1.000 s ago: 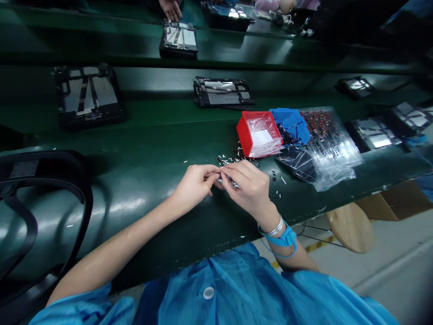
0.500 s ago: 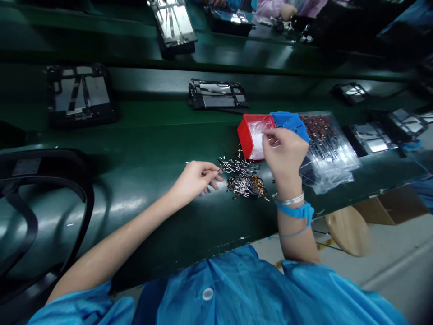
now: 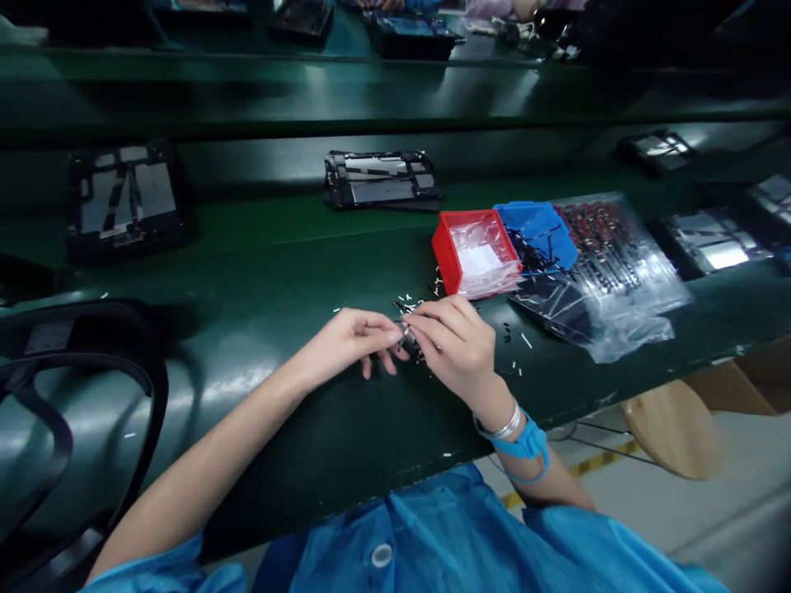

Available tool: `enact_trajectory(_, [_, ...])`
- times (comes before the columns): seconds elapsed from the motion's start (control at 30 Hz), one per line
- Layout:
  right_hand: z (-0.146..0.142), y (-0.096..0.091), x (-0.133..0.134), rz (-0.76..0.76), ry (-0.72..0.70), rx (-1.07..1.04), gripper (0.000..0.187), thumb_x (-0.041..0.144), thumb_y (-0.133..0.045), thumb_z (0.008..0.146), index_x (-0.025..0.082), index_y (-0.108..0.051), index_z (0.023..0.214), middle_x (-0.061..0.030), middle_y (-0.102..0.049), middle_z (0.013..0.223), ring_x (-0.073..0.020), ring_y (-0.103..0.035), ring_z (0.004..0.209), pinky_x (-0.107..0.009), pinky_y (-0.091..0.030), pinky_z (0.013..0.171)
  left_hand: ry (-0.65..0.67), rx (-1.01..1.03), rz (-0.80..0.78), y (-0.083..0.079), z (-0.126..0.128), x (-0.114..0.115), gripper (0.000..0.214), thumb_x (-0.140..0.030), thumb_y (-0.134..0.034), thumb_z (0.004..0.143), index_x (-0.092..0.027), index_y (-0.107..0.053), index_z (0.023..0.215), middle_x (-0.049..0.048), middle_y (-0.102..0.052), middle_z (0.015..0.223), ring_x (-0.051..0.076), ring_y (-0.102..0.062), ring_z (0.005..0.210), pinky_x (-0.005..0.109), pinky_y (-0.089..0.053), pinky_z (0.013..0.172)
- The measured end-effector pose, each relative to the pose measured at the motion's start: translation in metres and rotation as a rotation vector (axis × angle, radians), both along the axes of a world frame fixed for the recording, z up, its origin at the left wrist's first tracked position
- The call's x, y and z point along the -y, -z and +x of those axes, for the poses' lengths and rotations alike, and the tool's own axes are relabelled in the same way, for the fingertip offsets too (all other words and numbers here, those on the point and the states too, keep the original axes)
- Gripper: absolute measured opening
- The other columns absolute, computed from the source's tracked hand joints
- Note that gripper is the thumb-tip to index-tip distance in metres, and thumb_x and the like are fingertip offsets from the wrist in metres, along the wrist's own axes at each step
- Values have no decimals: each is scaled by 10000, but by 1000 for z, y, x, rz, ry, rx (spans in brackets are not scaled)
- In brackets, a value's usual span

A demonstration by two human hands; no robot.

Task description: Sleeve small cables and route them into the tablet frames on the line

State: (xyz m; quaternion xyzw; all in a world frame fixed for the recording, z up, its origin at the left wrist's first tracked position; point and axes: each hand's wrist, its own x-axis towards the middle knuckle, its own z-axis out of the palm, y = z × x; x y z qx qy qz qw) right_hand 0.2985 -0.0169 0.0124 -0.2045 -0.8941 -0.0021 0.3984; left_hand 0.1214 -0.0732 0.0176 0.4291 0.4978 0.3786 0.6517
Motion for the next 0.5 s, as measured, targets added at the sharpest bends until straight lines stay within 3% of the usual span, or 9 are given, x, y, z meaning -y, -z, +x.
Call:
enact_trajectory(0.07, [4,2,-4,-59,41,-94,165,76,-578,852,197,-688,868,-46,-711,786,-159,-596,734,-304,-522,634,-185,-238,137,2,-16,-22,314,-380,-624,807,-117,-665,972,137,-716,986,218,-693,810,239,-501,535])
enact_trajectory(0.13, [7,3,-8,-105,77,-171,174,65,-591,843,207,-688,870,-35,-710,775,-153,-604,714,-309,-525,637,-486,-559,282,7,-38,-57,319,-286,-623,810,-120,-638,1083,143,-668,1141,247,-645,1015,303,-532,752])
enact_trajectory(0.2, [11,4,-11,-135,90,-207,180,44,-604,826,193,-691,878,-43,-710,766,-155,-608,700,-314,-527,634,-691,-861,296,14,-61,-99,471,-192,-649,786,-94,-560,1237,182,-557,1317,278,-543,1198,375,-429,1008])
enact_trajectory(0.27, [13,4,-12,-154,84,-208,196,21,-609,811,161,-694,919,-64,-713,769,-162,-612,702,-321,-533,636,-693,-1071,207,21,-80,-139,679,-219,-725,745,-53,-459,1346,233,-451,1407,338,-413,1320,421,-322,1102])
enact_trajectory(0.33, [15,4,-12,-166,64,-200,226,-3,-609,800,130,-687,965,-82,-715,776,-166,-609,706,-324,-538,632,-577,-1206,97,26,-95,-169,858,-281,-817,655,-49,-419,1378,249,-418,1421,396,-335,1354,462,-288,1114])
enact_trajectory(0.4, [16,4,-11,-175,42,-199,247,-27,-609,787,118,-681,974,-85,-713,775,-164,-601,708,-318,-538,622,-495,-1263,33,27,-107,-188,905,-315,-862,587,-65,-449,1353,240,-442,1397,418,-330,1345,468,-288,1111])
enact_trajectory(0.5, [18,4,-8,-183,17,-193,247,-40,-607,783,122,-682,954,-82,-712,775,-164,-603,721,-313,-542,619,-492,-1262,-1,25,-123,-201,838,-301,-889,531,-61,-532,1250,235,-509,1328,421,-386,1312,453,-306,1106])
